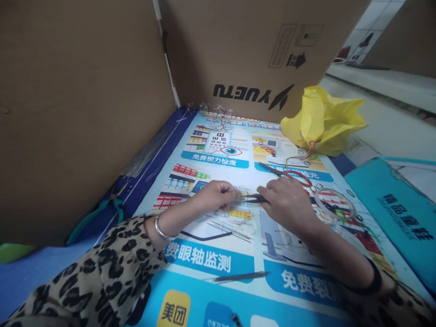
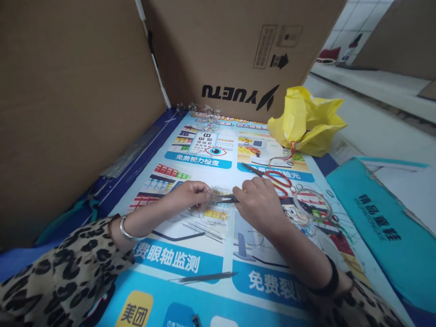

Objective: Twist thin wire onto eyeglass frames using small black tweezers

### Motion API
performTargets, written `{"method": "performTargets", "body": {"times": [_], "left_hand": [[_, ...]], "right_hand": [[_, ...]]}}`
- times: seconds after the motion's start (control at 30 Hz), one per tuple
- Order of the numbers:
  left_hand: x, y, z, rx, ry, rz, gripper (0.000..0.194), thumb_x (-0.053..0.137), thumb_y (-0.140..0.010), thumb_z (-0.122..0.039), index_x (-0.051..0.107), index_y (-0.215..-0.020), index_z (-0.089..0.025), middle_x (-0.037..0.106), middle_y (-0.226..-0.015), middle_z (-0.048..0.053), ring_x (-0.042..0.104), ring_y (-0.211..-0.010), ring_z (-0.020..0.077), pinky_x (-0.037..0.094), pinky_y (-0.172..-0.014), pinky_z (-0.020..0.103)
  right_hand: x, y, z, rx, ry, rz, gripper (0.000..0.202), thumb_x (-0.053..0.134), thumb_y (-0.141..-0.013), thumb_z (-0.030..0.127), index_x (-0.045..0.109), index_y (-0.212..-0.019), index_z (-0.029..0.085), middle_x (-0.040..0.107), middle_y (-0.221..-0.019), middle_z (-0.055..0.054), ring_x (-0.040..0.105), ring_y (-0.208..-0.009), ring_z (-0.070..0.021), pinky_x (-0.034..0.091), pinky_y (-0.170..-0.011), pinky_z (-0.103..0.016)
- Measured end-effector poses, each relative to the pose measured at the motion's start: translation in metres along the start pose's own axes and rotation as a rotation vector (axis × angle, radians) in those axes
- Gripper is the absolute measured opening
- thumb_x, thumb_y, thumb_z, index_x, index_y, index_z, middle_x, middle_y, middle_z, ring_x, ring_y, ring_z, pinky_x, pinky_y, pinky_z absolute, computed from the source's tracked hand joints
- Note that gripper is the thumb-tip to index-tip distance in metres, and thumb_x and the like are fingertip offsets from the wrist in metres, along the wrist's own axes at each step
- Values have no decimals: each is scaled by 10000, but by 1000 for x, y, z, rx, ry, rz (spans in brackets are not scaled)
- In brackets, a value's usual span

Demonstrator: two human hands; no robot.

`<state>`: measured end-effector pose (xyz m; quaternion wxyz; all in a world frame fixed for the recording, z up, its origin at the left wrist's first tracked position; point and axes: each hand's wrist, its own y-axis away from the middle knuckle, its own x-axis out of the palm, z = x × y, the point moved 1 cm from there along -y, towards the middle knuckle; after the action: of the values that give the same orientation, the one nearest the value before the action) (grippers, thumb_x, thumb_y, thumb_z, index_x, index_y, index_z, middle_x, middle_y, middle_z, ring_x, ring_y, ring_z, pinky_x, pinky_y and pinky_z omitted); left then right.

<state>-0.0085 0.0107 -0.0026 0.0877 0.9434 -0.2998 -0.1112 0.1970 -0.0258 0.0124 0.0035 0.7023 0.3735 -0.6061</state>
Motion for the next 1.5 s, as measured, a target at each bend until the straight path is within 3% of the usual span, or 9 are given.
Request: {"method": "performTargets", "body": {"times": [0.53, 0.9, 1.5], "left_hand": [[3, 0, 3, 49, -67, 54, 152, 515, -751, -275, 504, -658, -156, 512, -488, -42, 465, -427, 60, 377, -456, 178], [2, -1, 5, 33, -134, 65, 160, 487, -764, -305, 543, -764, -154, 503, -496, -35, 476, -442, 80, 370, -443, 185], [2, 4, -11, 154, -418, 59, 141, 439, -773, -209, 542, -696, -153, 498, -537, -38, 455, -540, 87, 332, -530, 193]], "right_hand": [[-7, -3, 13, -5, 132, -25, 107, 520, -767, 214, 610, -712, 198, 542, -656, -62, 391, -712, -197, 236, -667, -357], [-6, -2, 13, -16, 159, -1, 123, 517, -765, 187, 579, -660, 190, 510, -630, -60, 378, -697, -190, 220, -645, -347], [-7, -2, 14, -4, 146, 76, 132, 503, -758, 175, 573, -647, 189, 521, -634, -58, 356, -702, -185, 186, -647, -333]]}}
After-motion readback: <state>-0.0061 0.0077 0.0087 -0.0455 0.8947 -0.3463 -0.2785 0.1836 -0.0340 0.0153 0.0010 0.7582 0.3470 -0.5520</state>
